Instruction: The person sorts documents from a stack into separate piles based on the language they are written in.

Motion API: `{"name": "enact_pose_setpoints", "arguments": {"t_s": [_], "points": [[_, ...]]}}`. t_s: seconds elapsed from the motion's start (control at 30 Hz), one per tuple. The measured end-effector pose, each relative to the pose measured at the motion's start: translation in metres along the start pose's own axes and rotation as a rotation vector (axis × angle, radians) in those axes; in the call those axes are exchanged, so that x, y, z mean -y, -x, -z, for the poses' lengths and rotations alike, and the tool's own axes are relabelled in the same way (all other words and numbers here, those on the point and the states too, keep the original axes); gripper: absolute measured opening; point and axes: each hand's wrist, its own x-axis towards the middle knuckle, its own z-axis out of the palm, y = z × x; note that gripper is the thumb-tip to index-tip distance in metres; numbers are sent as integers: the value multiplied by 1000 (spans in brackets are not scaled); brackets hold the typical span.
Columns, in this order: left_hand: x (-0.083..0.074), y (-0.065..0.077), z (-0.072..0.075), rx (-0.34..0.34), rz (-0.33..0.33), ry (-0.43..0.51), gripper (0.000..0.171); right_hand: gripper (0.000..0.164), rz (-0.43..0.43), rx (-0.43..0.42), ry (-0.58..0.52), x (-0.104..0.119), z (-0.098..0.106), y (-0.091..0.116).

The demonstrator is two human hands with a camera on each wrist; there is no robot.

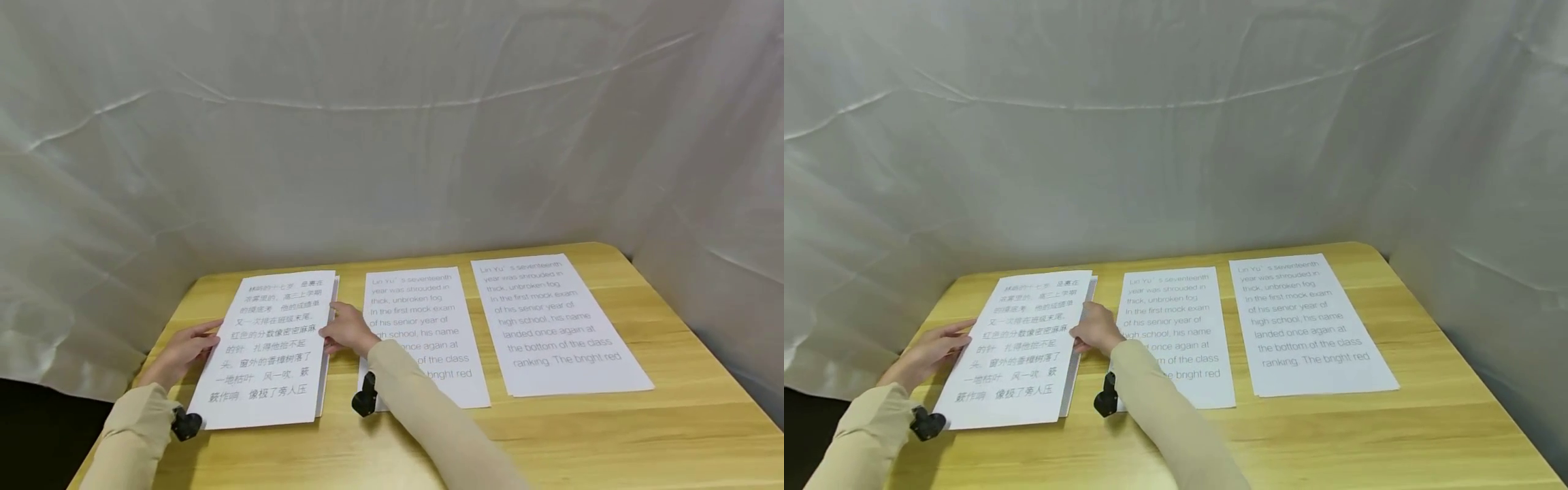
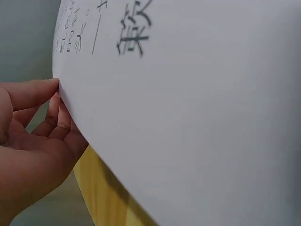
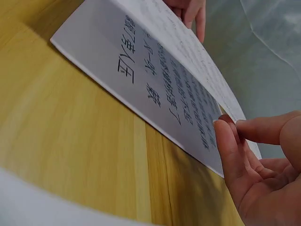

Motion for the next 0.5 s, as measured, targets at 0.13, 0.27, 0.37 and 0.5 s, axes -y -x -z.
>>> {"name": "enact_pose_setpoints", "arguments": {"t_s": [0.13, 0.27, 0.37, 0.5], "points": [[6, 0, 2, -11, 16, 10, 55, 73, -13, -3, 12, -2, -6, -5], [8, -3, -5, -15, 6, 31, 55, 72, -38, -25, 23, -2, -5, -7], [9, -5, -11, -37, 5, 42, 54, 72, -39, -37, 32, -1, -2, -8], [11, -9, -19, -73, 24, 56, 52, 72, -36, -39, 65, 0, 2, -9]]}}
